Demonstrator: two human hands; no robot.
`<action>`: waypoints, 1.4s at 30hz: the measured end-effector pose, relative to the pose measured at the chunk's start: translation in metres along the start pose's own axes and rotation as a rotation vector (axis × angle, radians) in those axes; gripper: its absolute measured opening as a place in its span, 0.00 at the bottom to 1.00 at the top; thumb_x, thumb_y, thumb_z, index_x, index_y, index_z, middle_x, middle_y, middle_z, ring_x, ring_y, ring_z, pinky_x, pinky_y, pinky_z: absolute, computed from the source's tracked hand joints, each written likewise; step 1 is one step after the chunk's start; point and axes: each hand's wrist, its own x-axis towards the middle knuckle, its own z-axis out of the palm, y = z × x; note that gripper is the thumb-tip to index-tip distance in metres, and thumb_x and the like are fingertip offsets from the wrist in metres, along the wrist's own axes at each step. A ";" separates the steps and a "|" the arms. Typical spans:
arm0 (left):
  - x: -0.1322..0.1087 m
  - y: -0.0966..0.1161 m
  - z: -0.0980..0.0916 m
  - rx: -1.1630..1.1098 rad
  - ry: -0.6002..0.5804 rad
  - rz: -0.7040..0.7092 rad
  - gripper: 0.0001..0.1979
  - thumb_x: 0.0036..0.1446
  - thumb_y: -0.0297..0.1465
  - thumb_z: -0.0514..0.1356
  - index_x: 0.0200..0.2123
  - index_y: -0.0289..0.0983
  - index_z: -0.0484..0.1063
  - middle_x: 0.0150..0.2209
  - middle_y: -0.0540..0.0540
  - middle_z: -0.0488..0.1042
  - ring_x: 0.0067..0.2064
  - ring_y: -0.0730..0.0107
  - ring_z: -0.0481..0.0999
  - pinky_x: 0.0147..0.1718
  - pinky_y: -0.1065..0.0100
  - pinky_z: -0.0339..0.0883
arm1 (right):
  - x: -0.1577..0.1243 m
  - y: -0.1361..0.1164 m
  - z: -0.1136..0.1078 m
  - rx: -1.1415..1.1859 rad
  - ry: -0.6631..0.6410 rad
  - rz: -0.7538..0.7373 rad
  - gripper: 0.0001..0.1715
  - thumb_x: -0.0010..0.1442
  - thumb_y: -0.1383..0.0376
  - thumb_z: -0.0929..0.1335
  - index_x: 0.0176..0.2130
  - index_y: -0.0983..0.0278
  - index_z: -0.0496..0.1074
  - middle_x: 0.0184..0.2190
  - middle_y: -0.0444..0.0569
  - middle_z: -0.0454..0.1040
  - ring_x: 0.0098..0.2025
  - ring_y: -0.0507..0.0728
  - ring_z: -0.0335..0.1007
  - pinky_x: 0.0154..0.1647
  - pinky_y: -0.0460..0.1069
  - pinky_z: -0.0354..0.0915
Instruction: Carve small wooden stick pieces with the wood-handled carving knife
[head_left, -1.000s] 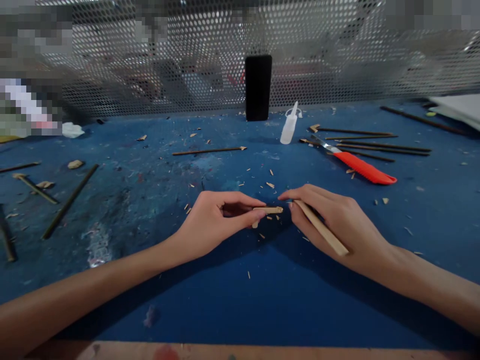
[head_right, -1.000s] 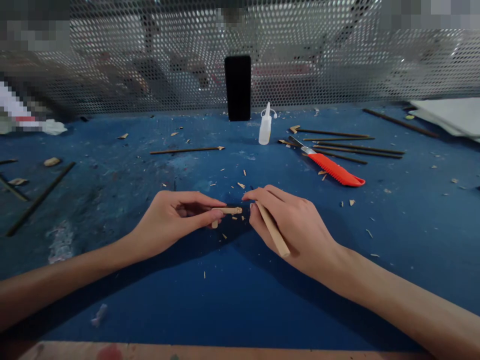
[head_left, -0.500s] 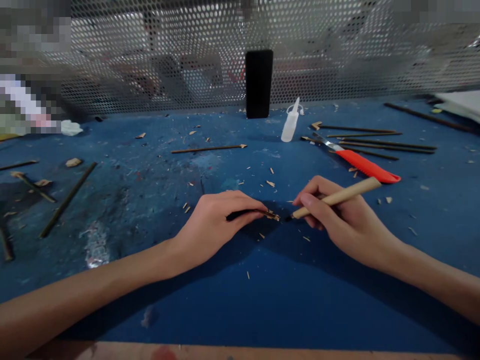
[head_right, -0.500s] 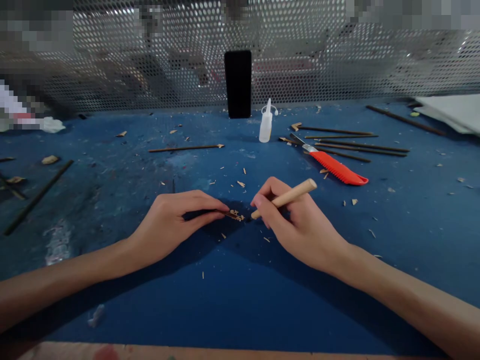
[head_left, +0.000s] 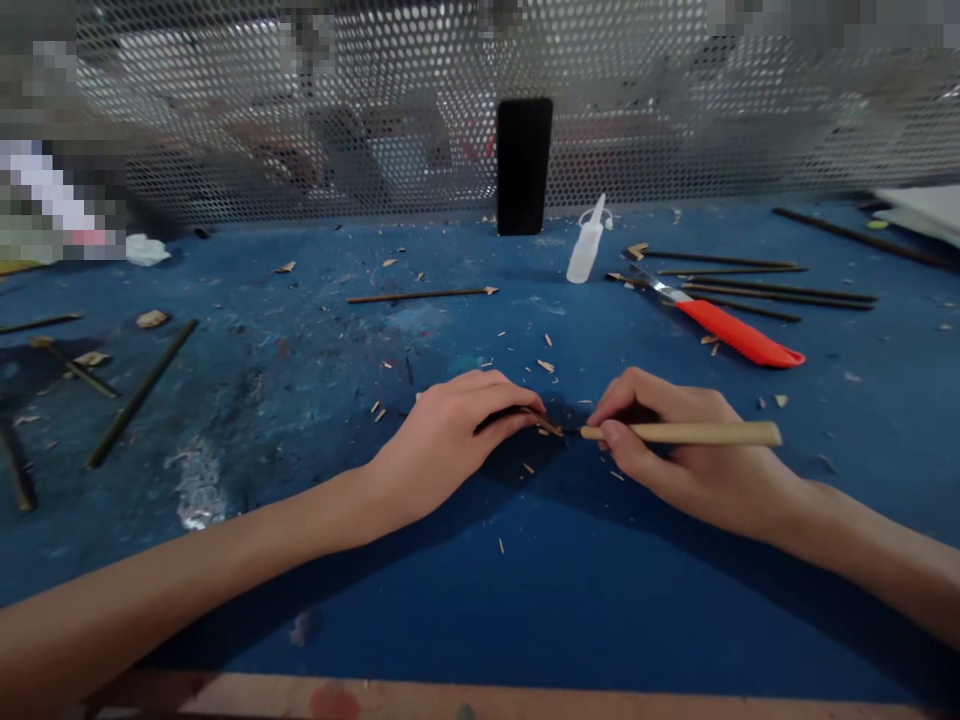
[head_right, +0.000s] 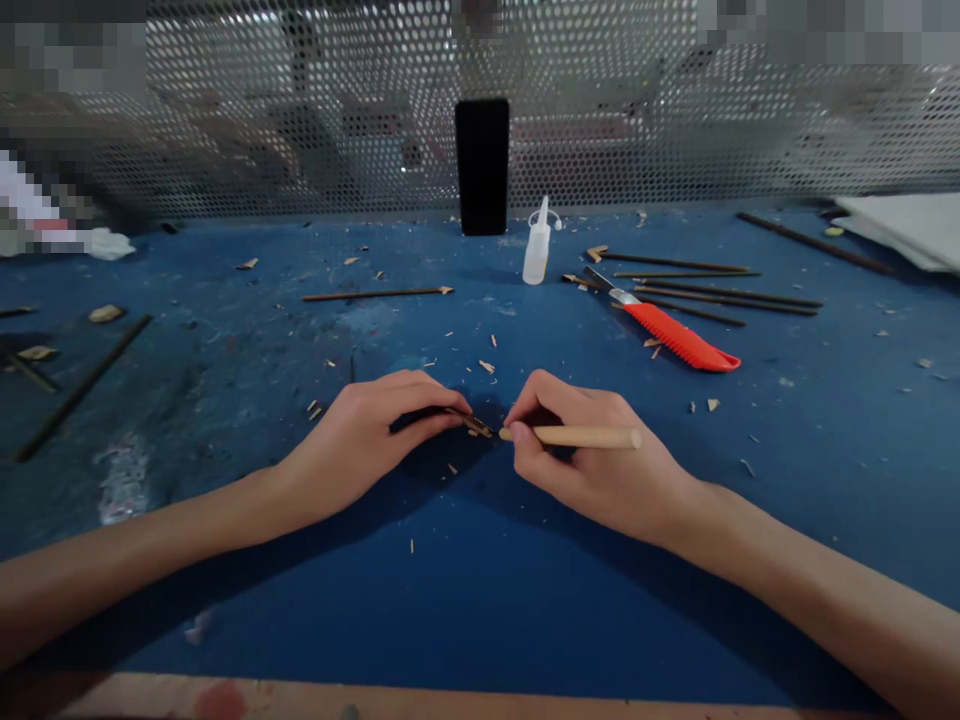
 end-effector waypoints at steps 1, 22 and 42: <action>0.000 0.000 0.000 -0.001 -0.003 -0.003 0.07 0.68 0.27 0.61 0.46 0.40 0.78 0.44 0.53 0.80 0.47 0.74 0.77 0.49 0.72 0.66 | 0.000 0.000 -0.001 -0.011 -0.024 -0.004 0.04 0.64 0.67 0.67 0.35 0.61 0.68 0.25 0.40 0.75 0.23 0.48 0.68 0.25 0.44 0.62; 0.002 -0.008 -0.004 0.141 0.000 0.246 0.09 0.69 0.28 0.58 0.47 0.35 0.78 0.45 0.48 0.80 0.46 0.71 0.78 0.49 0.72 0.68 | 0.011 0.009 -0.018 0.213 -0.399 0.051 0.09 0.72 0.59 0.64 0.38 0.59 0.65 0.30 0.40 0.67 0.28 0.50 0.60 0.29 0.45 0.59; 0.056 0.013 -0.040 0.226 -0.419 0.385 0.11 0.68 0.26 0.59 0.43 0.44 0.80 0.42 0.52 0.82 0.44 0.68 0.81 0.43 0.69 0.68 | 0.014 0.013 -0.022 0.173 -0.475 -0.017 0.08 0.72 0.58 0.64 0.42 0.59 0.67 0.34 0.43 0.72 0.32 0.51 0.65 0.32 0.46 0.61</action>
